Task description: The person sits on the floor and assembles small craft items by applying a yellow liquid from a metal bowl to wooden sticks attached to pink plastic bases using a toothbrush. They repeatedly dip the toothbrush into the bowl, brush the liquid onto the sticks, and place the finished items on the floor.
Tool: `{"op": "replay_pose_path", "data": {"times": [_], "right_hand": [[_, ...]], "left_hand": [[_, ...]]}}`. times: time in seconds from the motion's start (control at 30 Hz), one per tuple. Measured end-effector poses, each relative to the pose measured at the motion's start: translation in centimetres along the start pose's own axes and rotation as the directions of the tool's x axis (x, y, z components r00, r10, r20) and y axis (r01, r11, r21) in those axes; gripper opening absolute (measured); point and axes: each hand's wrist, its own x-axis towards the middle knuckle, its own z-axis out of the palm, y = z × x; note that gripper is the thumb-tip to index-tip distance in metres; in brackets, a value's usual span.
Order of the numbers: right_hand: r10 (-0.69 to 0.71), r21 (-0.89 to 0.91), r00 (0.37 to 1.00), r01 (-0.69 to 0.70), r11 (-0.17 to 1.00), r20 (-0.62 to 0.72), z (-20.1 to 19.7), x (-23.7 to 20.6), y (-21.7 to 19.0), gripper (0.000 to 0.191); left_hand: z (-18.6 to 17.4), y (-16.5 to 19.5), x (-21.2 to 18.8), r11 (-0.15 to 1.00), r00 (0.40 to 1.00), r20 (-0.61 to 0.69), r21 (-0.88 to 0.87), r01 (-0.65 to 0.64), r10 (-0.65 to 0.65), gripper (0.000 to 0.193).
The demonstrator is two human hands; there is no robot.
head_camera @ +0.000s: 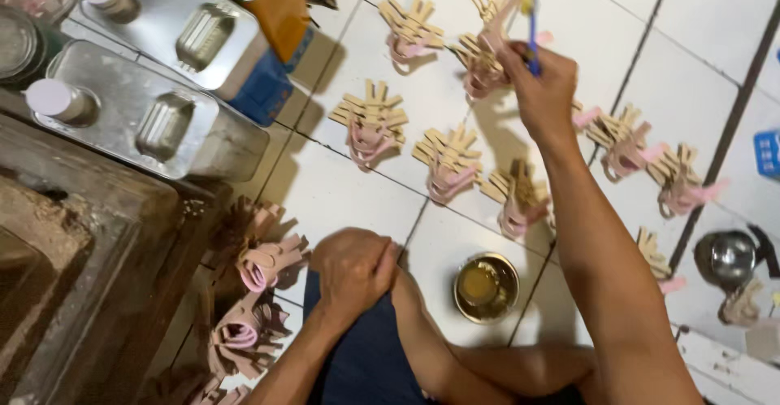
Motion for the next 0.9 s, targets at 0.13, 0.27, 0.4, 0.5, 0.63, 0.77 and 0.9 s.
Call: {"op": "replay_pose_path", "data": {"times": [0.13, 0.27, 0.4, 0.5, 0.63, 0.77, 0.9], "right_hand": [[-0.039, -0.062, 0.995, 0.044, 0.997, 0.088, 8.1, 5.7, -5.0, 0.019], [0.035, -0.038, 0.987, -0.03, 0.999, 0.154, 13.9, 6.8, -6.8, 0.021], [0.17, -0.135, 0.963, -0.144, 0.98, 0.208, 16.7, 7.1, -6.6, 0.022], [0.109, -0.188, 0.959, -0.061, 0.98, 0.26, 17.6, 6.7, -5.8, 0.025], [0.069, -0.036, 0.983, -0.064, 0.997, 0.168, 16.7, 4.9, -4.4, 0.027], [0.076, -0.037, 0.995, -0.073, 0.997, 0.069, 12.5, 0.4, -2.2, 0.024], [0.343, -0.054, 0.932, -0.351, 0.935, -0.113, 9.1, -7.8, -0.9, 0.025]], "left_hand": [[-0.1, -2.5, -0.2, 0.994, 0.995, 0.041, -0.06, 0.092, -0.09, 0.01], [-1.2, -4.5, -1.1, 0.989, 0.994, 0.055, -0.109, 0.102, -0.097, 0.007], [-1.2, -5.3, -1.2, 0.982, 0.985, 0.094, -0.111, 0.153, -0.143, 0.01], [-1.0, -5.8, -1.4, 0.978, 0.99, 0.063, -0.156, 0.138, -0.129, 0.01], [-1.1, -6.5, -1.6, 0.974, 0.99, 0.043, -0.177, 0.139, -0.133, 0.011], [-0.2, -6.8, -2.1, 0.973, 0.992, 0.032, -0.191, 0.129, -0.125, 0.009], [-0.3, -6.9, -1.5, 0.979, 0.993, 0.028, -0.161, 0.121, -0.118, 0.007]]}}
